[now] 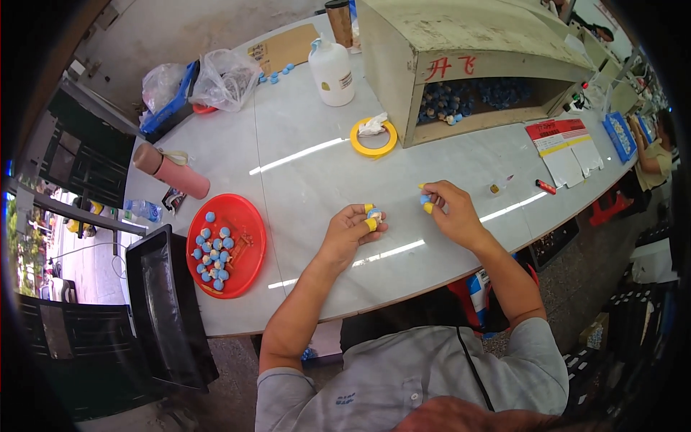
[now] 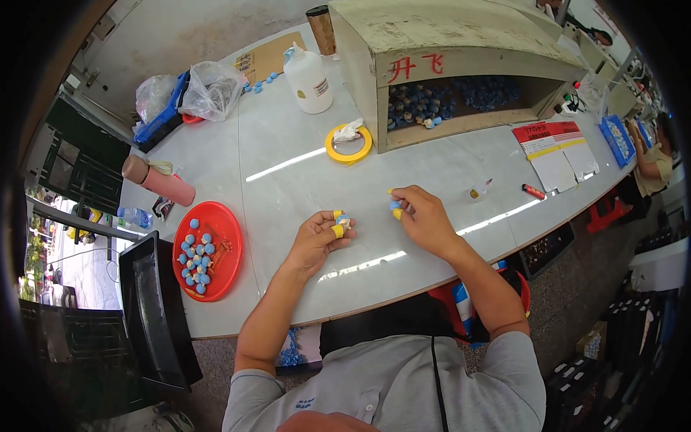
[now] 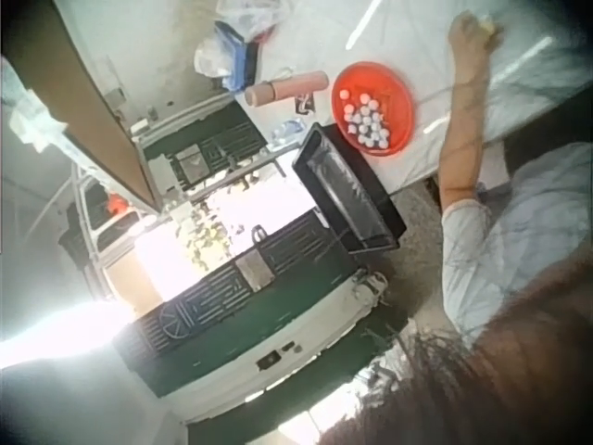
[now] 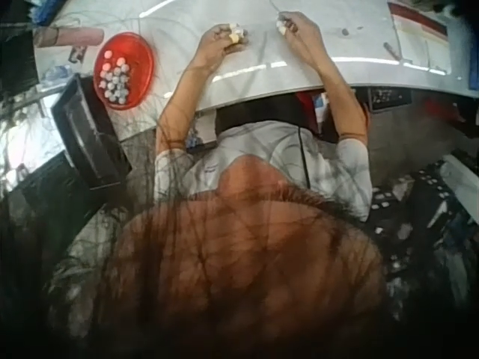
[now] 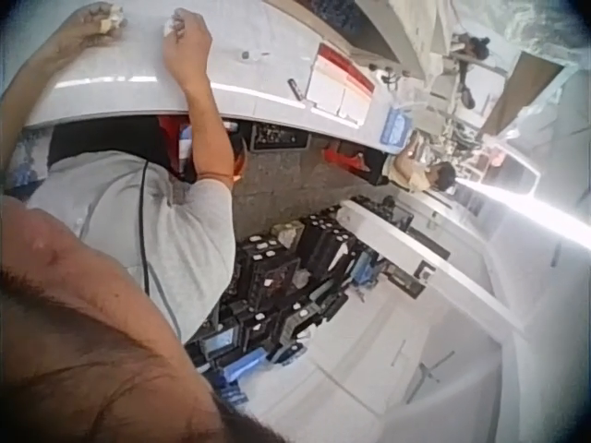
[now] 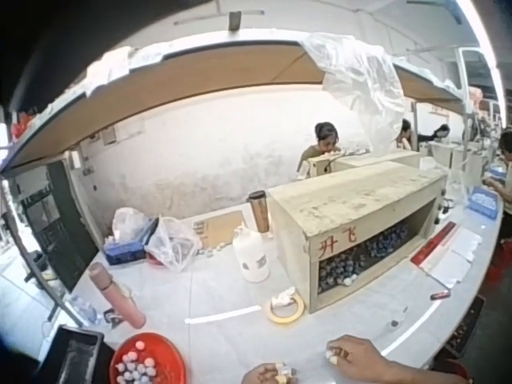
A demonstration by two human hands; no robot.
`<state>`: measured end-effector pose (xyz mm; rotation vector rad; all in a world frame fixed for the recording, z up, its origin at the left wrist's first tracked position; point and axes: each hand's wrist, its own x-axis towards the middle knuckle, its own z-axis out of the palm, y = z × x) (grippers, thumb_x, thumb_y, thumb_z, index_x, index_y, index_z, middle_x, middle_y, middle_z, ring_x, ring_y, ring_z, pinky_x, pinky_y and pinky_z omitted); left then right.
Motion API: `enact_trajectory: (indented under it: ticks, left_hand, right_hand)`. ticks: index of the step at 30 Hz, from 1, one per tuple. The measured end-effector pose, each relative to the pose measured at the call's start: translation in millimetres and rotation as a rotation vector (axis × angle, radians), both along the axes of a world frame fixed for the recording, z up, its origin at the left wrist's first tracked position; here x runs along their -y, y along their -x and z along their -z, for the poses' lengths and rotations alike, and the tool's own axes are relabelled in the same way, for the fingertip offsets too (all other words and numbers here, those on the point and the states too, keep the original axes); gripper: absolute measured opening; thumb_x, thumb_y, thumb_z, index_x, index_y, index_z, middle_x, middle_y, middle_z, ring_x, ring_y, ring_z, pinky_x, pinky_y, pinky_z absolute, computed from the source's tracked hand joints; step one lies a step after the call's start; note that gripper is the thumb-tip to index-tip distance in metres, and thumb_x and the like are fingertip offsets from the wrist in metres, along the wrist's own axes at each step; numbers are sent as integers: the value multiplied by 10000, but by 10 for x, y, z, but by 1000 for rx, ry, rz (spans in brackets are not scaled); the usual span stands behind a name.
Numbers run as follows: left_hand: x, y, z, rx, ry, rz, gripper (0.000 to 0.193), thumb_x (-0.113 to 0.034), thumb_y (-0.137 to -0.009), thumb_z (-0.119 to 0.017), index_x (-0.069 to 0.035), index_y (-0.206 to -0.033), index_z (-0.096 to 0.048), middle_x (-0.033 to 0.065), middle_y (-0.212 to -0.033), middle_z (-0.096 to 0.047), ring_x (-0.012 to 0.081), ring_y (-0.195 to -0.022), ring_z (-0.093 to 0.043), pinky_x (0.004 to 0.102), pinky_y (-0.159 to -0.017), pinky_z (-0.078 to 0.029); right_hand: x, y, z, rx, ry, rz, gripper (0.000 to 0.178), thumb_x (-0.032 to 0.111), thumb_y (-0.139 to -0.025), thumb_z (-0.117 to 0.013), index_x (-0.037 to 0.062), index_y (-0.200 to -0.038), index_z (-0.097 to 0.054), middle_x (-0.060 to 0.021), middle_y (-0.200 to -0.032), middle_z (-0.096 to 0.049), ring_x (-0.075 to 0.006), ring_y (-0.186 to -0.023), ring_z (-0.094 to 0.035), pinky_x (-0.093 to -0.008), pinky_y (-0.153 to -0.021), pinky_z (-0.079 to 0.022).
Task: The person assembles toy figurine heads by picking up components, applying glue with a small squeeze bottle, and pressing the parts together by hand.
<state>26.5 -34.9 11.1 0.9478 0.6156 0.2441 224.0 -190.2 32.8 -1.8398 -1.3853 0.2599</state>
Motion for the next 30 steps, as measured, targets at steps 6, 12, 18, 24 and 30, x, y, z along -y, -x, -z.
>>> enact_trajectory:
  ticks: [6, 12, 18, 24, 30]
  left_hand:
    - [-18, 30, 73, 62, 31, -50, 297, -33, -901, -589, 23, -1168, -473, 140, -1087, -634, 200, -943, -655, 262, -806, -544]
    - [-18, 10, 156, 67, 25, -105, 250, -50, -921, -569, 16, -1148, -488, 134, -1077, -635, 209, -975, -654, 286, -846, -551]
    - [-77, 35, 94, 100, 227, -87, 225, -47, -954, -505, 20, -1168, -484, 143, -1096, -615, 217, -974, -660, 265, -801, -556]
    - [-82, 25, 129, 113, 165, -46, 234, -53, -950, -525, -6, -1179, -514, 113, -1105, -616, 196, -976, -649, 259, -825, -547]
    - [-48, 26, 146, 114, 132, -47, 239, -36, -940, -532, 5, -1175, -518, 96, -1098, -615, 164, -980, -627, 258, -848, -541]
  right_hand:
    - [-498, 528, 146, -528, -151, -130, 248, -60, -809, -612, -25, -1055, -604, -68, -962, -632, -100, -757, -553, -235, -648, -466]
    - [-536, 551, 302, -456, -250, -164, 224, -53, -805, -629, -13, -1026, -618, -95, -970, -626, -119, -788, -580, -236, -674, -475]
    - [-581, 444, 424, -766, -175, -143, 238, -30, -837, -635, -15, -1071, -596, -69, -1022, -625, -118, -857, -587, -239, -749, -480]
    - [-531, 389, 371, -821, -169, -217, 252, -16, -830, -653, -7, -1074, -591, -55, -1008, -624, -106, -868, -574, -242, -750, -475]
    - [-511, 469, 205, -489, -168, -192, 265, -70, -766, -646, 1, -1018, -611, -73, -996, -614, -126, -830, -580, -241, -695, -476]
